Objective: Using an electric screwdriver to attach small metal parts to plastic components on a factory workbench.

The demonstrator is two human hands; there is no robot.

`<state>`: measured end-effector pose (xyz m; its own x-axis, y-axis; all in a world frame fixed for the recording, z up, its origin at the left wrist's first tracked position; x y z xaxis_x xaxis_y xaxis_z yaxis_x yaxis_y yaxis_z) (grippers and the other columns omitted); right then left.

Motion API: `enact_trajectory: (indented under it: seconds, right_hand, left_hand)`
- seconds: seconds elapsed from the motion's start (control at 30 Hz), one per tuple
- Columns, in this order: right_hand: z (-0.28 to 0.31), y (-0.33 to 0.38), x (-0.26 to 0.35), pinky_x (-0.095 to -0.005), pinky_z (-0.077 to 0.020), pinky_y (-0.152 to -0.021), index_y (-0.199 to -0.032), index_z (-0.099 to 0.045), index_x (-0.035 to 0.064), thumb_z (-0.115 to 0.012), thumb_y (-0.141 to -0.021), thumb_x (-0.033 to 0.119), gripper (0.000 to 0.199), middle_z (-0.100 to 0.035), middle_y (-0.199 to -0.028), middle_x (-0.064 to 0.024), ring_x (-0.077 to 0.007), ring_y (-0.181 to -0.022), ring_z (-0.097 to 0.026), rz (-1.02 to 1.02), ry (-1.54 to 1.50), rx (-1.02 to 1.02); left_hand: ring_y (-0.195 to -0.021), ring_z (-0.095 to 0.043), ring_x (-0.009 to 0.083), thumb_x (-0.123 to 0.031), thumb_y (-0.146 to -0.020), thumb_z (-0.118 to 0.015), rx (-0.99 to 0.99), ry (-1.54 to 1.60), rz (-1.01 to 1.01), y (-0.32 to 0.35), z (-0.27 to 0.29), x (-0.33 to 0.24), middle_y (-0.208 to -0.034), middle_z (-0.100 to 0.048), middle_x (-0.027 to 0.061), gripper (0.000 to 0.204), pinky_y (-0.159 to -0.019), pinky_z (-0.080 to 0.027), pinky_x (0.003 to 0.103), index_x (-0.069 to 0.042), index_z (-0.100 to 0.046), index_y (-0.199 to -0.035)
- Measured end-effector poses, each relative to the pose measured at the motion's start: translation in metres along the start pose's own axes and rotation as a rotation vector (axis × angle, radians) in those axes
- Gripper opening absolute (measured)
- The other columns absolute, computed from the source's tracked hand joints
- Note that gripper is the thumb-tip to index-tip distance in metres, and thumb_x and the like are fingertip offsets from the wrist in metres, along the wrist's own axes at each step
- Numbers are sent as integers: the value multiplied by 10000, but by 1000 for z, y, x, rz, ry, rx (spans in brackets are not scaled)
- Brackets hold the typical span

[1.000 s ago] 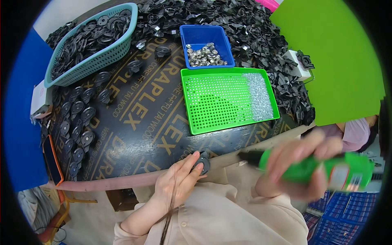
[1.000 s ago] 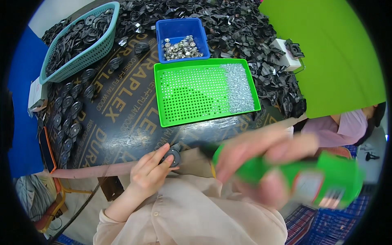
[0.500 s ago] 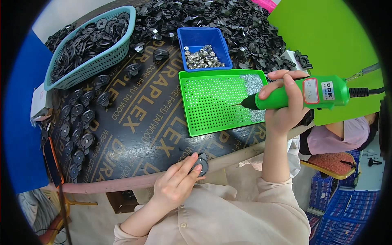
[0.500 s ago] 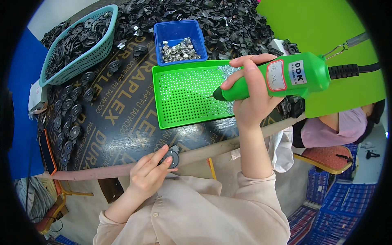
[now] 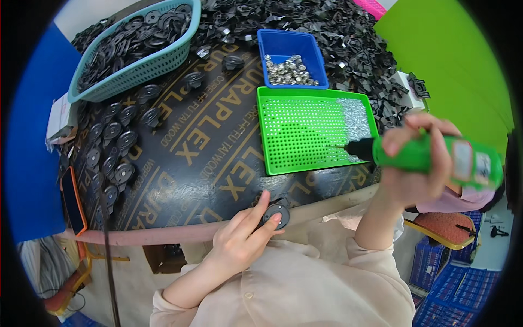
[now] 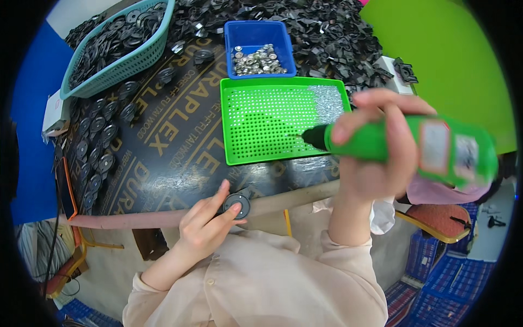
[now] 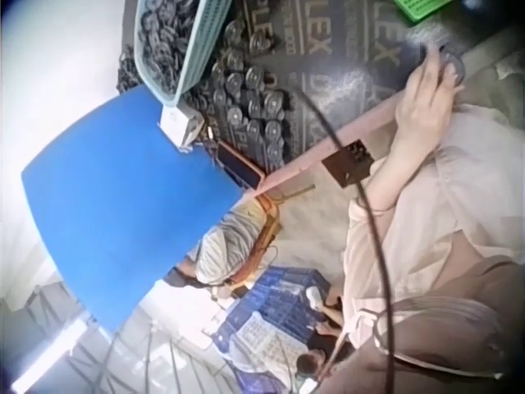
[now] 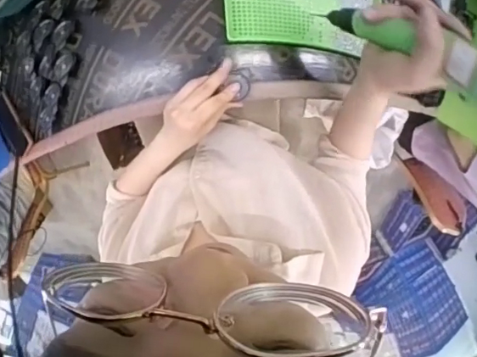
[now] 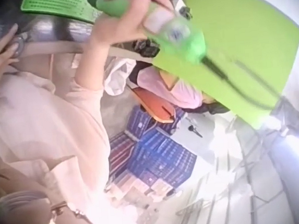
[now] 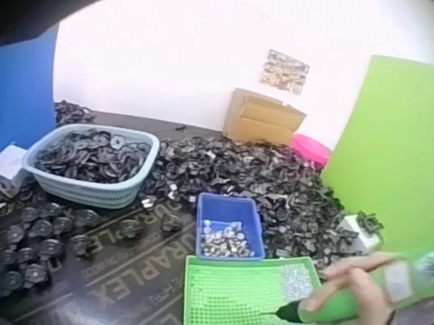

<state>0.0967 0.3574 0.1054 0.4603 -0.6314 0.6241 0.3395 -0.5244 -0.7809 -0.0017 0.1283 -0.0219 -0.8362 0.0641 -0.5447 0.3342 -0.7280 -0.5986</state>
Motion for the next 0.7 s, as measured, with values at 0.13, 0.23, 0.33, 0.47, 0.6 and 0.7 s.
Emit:
enact_trajectory:
  seconds: [0.13, 0.23, 0.33, 0.47, 0.6, 0.7]
  right_hand:
    - [-34, 25, 49, -384, -548, -488, -1156, -407, -15, -520, -951, 105, 263, -604, -1020, -288, -308, -635, -651, -151, -527, 93]
    - [-57, 42, 58, -395, -530, -467, -1109, -361, 20, -524, -925, 146, 276, -588, -960, -234, -285, -514, -609, -294, -363, 328]
    - [-72, 58, 50, -416, -547, -477, -1081, -335, 18, -546, -921, 113, 282, -583, -953, -259, -309, -513, -617, -283, -432, 351]
    - [-79, 61, 51, -420, -553, -506, -1084, -342, 21, -543, -930, 89, 262, -590, -934, -254, -302, -531, -623, -352, -418, 368]
    - [-83, 59, 53, -421, -554, -525, -1093, -354, 25, -552, -932, 72, 260, -597, -910, -241, -295, -560, -634, -272, -391, 459]
    - [-92, 57, 55, -423, -553, -535, -1096, -372, 23, -563, -930, 58, 256, -603, -886, -228, -290, -587, -641, -257, -438, 507]
  left_hand:
    - [-807, -675, 236, -125, -690, -825, 17, 11, -26, -1, 0, 1, -1135, -668, 196, 340, -674, -568, 287, -16, -684, -979]
    - [-820, -675, 238, -129, -705, -816, 24, 5, -39, -3, 1, -1, -1129, -667, 190, 320, -675, -569, 291, -16, -687, -975]
    - [-848, -670, 249, -122, -722, -800, 69, 11, -28, -2, 4, 1, -1141, -655, 193, 299, -665, -570, 300, -13, -690, -978]
    - [-883, -655, 261, -113, -739, -781, 116, 34, -26, -3, 3, 2, -1144, -641, 204, 287, -654, -570, 311, -3, -693, -989]
    - [-874, -648, 251, -112, -759, -749, 121, -37, -66, -3, 3, -2, -1140, -640, 206, 246, -654, -568, 305, 1, -689, -969]
    - [-862, -645, 241, -109, -764, -724, 100, -71, -82, -2, 3, -4, -1149, -637, 202, 225, -659, -563, 294, -2, -680, -958]
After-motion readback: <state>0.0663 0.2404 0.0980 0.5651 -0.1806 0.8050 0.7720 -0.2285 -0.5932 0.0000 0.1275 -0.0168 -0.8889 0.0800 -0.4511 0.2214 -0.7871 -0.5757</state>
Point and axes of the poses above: each hand's wrist, its own y-axis away from the middle knuckle, its own z-axis out of the back of the hand, x = y × z, the point moved 6 cm from there along -y, towards the middle knuckle
